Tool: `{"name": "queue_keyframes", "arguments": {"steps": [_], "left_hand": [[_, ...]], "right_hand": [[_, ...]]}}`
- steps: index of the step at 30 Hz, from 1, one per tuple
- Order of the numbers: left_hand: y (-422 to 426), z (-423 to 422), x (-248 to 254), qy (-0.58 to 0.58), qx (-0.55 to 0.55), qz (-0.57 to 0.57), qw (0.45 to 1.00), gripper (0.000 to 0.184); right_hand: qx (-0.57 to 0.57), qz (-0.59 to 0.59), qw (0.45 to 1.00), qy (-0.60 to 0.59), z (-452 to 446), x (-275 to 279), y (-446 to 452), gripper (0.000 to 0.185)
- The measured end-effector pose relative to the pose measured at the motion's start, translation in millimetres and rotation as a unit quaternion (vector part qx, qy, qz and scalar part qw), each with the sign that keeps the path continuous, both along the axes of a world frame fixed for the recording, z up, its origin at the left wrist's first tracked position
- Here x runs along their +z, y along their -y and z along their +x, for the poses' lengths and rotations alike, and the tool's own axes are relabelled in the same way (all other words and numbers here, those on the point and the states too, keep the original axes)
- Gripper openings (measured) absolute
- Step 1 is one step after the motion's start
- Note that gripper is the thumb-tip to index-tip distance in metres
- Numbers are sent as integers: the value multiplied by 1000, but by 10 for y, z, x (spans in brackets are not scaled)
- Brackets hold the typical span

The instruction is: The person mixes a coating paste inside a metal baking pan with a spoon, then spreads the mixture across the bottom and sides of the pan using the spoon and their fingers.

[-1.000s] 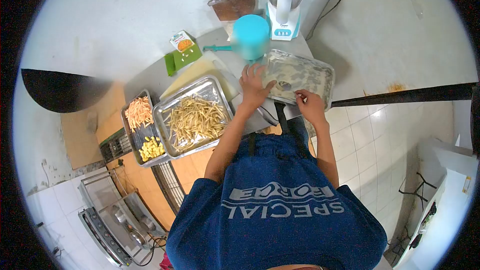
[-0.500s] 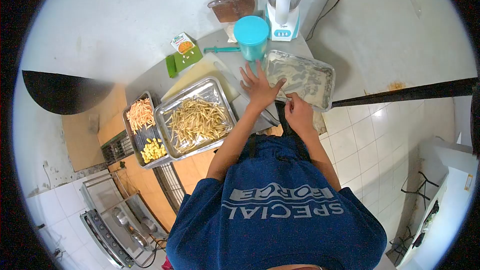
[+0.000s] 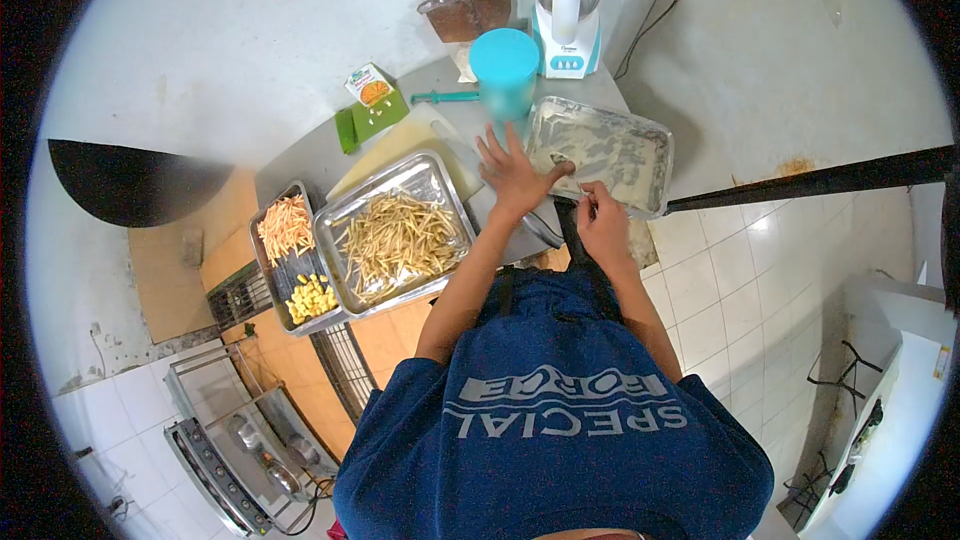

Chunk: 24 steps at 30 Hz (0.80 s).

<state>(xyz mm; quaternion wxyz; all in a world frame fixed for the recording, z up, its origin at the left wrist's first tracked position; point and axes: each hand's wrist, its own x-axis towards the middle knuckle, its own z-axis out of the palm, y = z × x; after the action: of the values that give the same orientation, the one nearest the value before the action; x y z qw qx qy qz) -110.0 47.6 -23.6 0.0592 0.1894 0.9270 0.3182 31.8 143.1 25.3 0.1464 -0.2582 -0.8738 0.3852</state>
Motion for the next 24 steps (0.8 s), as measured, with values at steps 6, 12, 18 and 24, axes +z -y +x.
{"name": "queue_keyframes", "arguments": {"steps": [6,12,18,24], "left_hand": [[73,58,65,-17,-13,-4,1000,133],[178,-7,115,-38,-23,70,997,114],[328,-147,89,-74,-77,222,969,54],[364,-177,70,-56,-95,265,958,15]], "right_hand": [[-8,10,1000,-23,-19,-34,-58,16],[-31,20,999,14,-18,-31,-47,17],[-60,66,996,2,-8,-37,-25,19],[-44,82,996,9,1,-88,-61,21]]}}
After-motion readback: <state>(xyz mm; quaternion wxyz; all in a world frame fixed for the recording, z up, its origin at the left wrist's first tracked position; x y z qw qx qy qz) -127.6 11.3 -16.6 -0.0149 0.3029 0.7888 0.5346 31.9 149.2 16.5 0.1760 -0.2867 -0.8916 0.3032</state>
